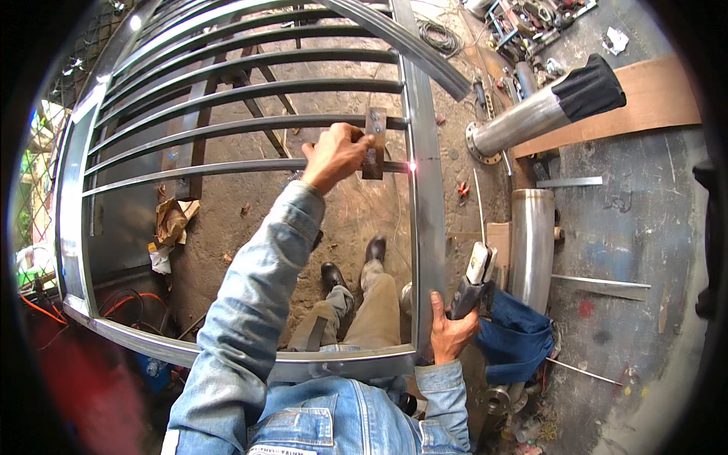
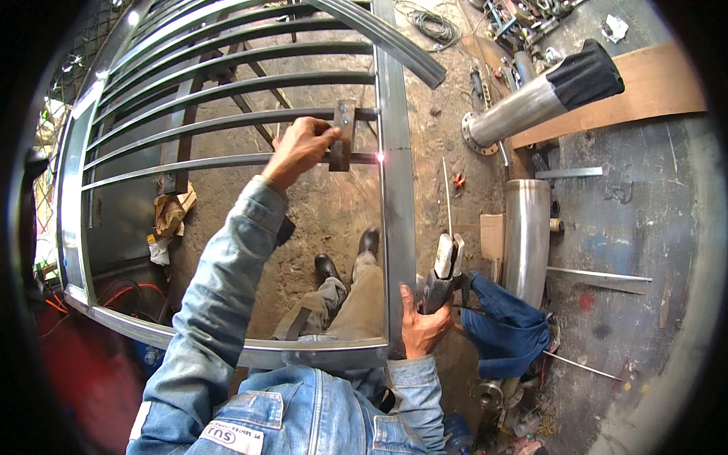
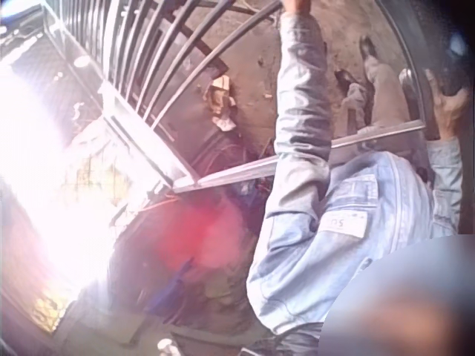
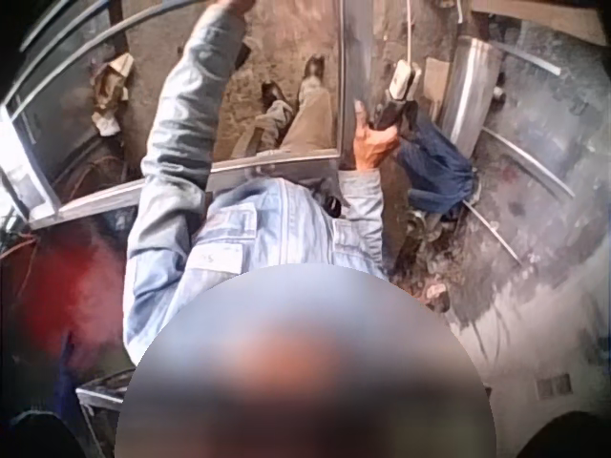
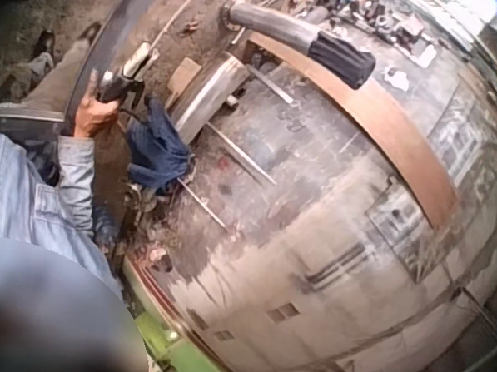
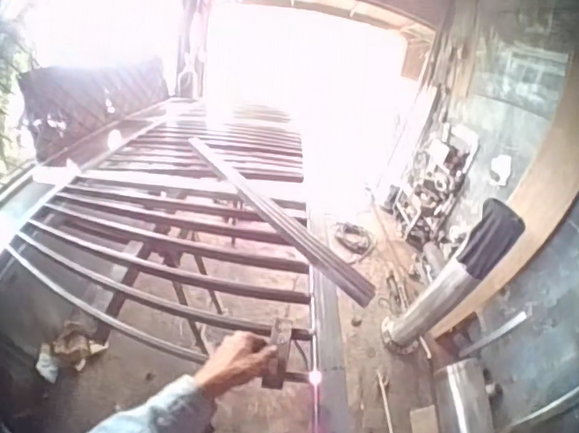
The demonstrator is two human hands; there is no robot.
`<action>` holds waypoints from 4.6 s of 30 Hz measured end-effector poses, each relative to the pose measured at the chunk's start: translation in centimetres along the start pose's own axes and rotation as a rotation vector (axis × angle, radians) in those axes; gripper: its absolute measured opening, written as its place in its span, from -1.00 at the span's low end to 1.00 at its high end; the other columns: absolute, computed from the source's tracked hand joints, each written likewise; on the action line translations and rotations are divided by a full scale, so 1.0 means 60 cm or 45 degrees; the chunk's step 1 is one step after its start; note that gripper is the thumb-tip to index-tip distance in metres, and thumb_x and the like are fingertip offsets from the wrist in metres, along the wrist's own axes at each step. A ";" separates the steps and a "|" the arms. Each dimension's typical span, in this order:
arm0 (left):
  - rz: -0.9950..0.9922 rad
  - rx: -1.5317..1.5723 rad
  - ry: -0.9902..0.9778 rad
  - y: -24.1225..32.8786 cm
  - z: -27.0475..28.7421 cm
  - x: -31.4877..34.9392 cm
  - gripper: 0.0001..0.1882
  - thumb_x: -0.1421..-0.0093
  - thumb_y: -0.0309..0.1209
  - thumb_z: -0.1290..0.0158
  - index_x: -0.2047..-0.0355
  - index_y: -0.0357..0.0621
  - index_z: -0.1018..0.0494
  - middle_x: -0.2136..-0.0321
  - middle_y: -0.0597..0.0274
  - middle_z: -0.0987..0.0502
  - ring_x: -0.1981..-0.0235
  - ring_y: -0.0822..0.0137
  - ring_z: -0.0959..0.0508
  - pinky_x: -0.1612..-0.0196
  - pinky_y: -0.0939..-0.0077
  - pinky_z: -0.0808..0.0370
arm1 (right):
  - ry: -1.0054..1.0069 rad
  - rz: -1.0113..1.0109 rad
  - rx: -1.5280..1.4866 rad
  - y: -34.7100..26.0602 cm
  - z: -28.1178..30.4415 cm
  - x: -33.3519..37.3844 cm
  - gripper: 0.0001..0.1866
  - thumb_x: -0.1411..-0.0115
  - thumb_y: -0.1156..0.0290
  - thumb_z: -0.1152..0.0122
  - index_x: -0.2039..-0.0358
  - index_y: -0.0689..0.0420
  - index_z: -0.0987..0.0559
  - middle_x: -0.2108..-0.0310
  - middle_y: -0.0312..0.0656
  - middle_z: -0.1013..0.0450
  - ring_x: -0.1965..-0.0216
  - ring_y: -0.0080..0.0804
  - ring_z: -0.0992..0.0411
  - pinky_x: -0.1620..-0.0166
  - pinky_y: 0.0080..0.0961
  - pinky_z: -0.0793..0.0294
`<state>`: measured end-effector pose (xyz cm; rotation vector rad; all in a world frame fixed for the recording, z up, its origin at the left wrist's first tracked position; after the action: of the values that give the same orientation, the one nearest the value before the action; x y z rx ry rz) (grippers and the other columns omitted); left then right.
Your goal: The person welds curved metal bars to a vertical frame using a handheld welding torch. They position each bar, tack weld it in place, and repeat the process for multiple bars. The person occasionally adjusts the frame and checks alignment between welds.
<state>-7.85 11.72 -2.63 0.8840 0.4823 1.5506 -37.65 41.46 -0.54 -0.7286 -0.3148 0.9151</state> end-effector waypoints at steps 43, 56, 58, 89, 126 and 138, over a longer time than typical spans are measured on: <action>0.504 0.699 -0.710 -0.240 -0.233 0.466 -0.66 -0.33 -0.28 -0.18 -0.01 -0.24 -0.62 0.09 0.14 -0.66 0.02 0.28 -0.56 -0.10 0.32 -0.43 | -1.506 -0.573 -1.282 0.216 -0.409 0.284 -0.44 -0.41 0.16 -0.10 -0.31 0.15 -0.30 0.19 -0.08 -0.51 0.31 -0.34 -0.51 0.22 -0.40 -0.55; 0.483 0.718 -0.555 -0.323 -0.114 0.480 -0.65 -0.30 -0.28 -0.17 0.02 -0.26 -0.62 0.18 0.05 -0.69 0.14 0.21 -0.65 0.04 0.30 -0.54 | -1.215 -0.668 -1.525 0.131 -0.458 0.352 -0.53 -0.42 0.20 -0.12 -0.21 0.10 -0.26 0.11 -0.02 -0.44 0.36 -0.31 -0.48 0.32 -0.35 -0.56; 0.354 0.589 -0.468 -0.344 -0.042 0.479 -0.65 -0.30 -0.29 -0.16 0.02 -0.28 -0.61 0.14 0.01 -0.69 0.11 0.19 -0.66 0.03 0.30 -0.54 | -1.167 -0.671 -1.572 0.119 -0.461 0.359 -0.54 -0.42 0.21 -0.12 -0.19 0.10 -0.25 0.09 -0.01 -0.43 0.36 -0.30 -0.47 0.34 -0.34 -0.56; -0.219 -0.444 0.983 -0.292 0.540 0.077 -0.59 -0.33 -0.12 -0.09 0.31 -0.29 -0.63 0.34 -0.13 -0.64 0.27 -0.14 -0.66 0.17 0.05 -0.60 | -0.975 -0.546 -0.750 0.222 -0.356 0.356 -0.44 -0.18 0.31 -0.38 -0.13 0.10 -0.34 0.20 -0.13 -0.50 0.30 -0.43 -0.46 0.28 -0.42 -0.49; -0.488 -1.570 1.784 -0.911 0.607 0.849 -0.46 -0.43 -0.50 0.12 -0.41 0.02 -0.22 0.05 0.14 -0.56 0.05 0.19 -0.52 -0.14 0.23 -0.41 | -0.938 0.725 -0.471 0.072 -0.908 0.138 -0.54 -0.22 0.29 -0.43 -0.01 0.13 -0.40 0.52 -0.23 -0.48 0.62 -0.52 -0.40 0.60 -0.47 -0.35; -0.927 -1.171 1.954 -1.056 0.442 0.693 -0.56 -0.42 -0.42 0.16 -0.29 -0.05 -0.27 0.08 0.11 -0.54 0.08 0.16 -0.50 -0.13 0.19 -0.40 | -0.662 0.527 -0.486 0.119 -0.876 0.204 -0.53 -0.14 0.38 -0.48 0.07 0.12 -0.37 0.52 -0.19 -0.49 0.67 -0.57 -0.37 0.64 -0.54 -0.29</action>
<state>54.09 58.98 -22.14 -1.2257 0.8662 1.2356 -6.51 31.30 -44.06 -0.9174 -0.8357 1.4623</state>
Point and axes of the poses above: each hand's wrist, its own x-axis away from the middle knuckle, its own z-axis out of the back of the hand, y = z × x, the point moved 10 cm from there along -x, towards the middle knuckle
